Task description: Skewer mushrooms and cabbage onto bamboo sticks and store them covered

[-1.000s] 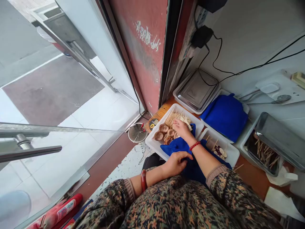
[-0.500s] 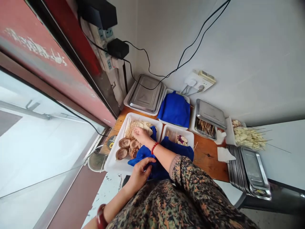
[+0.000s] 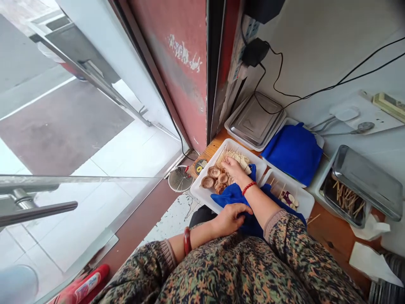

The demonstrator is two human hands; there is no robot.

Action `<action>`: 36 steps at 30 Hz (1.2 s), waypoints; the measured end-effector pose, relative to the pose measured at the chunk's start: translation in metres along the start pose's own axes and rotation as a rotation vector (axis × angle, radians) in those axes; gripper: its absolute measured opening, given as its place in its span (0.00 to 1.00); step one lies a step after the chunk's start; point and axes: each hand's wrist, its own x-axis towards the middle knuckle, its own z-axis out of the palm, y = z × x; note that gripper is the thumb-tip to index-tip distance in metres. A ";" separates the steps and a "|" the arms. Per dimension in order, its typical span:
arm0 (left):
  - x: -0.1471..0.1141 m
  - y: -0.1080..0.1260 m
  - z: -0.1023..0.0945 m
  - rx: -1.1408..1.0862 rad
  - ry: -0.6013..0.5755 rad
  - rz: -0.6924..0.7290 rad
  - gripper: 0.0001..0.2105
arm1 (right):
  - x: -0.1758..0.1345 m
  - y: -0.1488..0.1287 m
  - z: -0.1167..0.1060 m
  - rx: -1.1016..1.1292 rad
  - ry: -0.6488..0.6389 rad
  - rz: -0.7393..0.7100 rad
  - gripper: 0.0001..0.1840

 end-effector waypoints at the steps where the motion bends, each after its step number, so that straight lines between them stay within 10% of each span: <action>1: -0.001 -0.001 0.000 0.000 0.001 -0.002 0.21 | -0.001 -0.002 0.000 0.002 0.016 0.012 0.15; 18: -0.005 -0.007 -0.001 0.033 0.043 -0.018 0.21 | -0.015 -0.022 0.017 0.143 -0.050 0.068 0.23; 32: 0.000 -0.009 -0.001 0.059 -0.048 0.006 0.21 | -0.039 -0.033 -0.036 0.062 -0.435 0.076 0.17; 36: 0.001 -0.009 -0.001 0.041 -0.045 0.005 0.21 | -0.032 -0.030 -0.032 0.068 -0.351 0.085 0.16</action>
